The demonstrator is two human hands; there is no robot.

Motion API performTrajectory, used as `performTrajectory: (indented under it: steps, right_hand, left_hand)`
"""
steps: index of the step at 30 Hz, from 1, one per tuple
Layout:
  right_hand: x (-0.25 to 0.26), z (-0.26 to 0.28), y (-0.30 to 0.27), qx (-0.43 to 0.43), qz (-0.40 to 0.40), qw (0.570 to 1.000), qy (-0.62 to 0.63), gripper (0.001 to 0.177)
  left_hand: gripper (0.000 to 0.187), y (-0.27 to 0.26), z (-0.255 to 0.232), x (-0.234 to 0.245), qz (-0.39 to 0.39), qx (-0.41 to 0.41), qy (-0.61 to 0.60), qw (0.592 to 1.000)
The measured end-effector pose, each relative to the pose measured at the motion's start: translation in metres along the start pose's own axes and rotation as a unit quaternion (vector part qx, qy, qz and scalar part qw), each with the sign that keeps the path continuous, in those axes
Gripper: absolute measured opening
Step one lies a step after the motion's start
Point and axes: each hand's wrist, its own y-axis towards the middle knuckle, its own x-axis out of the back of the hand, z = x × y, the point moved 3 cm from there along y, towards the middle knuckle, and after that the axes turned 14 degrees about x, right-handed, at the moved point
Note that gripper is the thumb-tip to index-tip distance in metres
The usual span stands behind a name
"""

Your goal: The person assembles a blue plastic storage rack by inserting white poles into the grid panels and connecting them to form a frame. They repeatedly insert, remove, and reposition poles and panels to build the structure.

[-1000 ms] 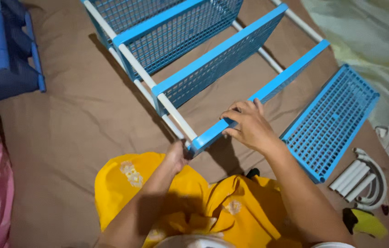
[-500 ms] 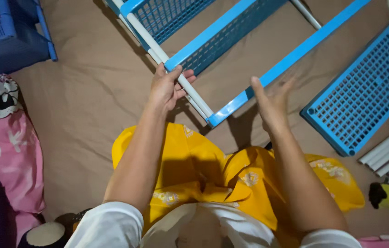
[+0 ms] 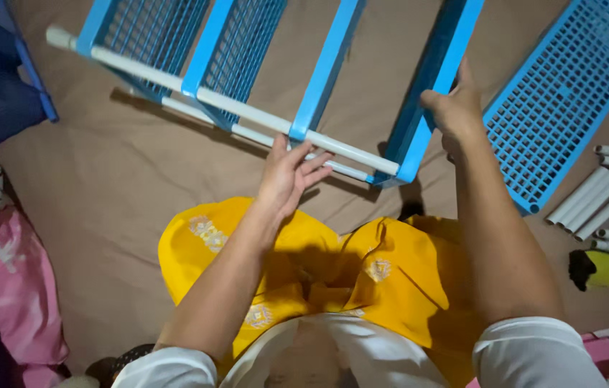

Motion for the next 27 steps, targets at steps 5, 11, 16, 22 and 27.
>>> performTrajectory:
  steps: [5,11,16,22,27]
  right_hand:
    - [0.014,-0.026,-0.002,0.040,0.013,0.999,0.005,0.074]
    - [-0.007,-0.028,-0.049,-0.022,-0.079,0.995,-0.050,0.073]
    - [-0.020,-0.016,-0.070,-0.028,-0.106,0.993,0.044,0.074]
    - [-0.018,-0.016,-0.066,-0.056,-0.110,0.992,-0.018,0.072]
    - [-0.020,-0.012,-0.067,-0.041,-0.122,0.992,0.019,0.081]
  left_hand:
    - [0.053,-0.012,0.020,-0.011,-0.015,0.009,0.023,1.000]
    - [0.046,-0.056,0.014,-0.027,-0.272,-0.193,0.481,0.811]
    - [0.045,-0.057,0.005,-0.084,-0.083,-0.470,0.711,0.516]
    - [0.030,-0.003,0.025,-0.125,0.004,-0.436,0.786,0.438]
    - [0.020,0.020,0.038,-0.118,-0.025,-0.437,0.817,0.375]
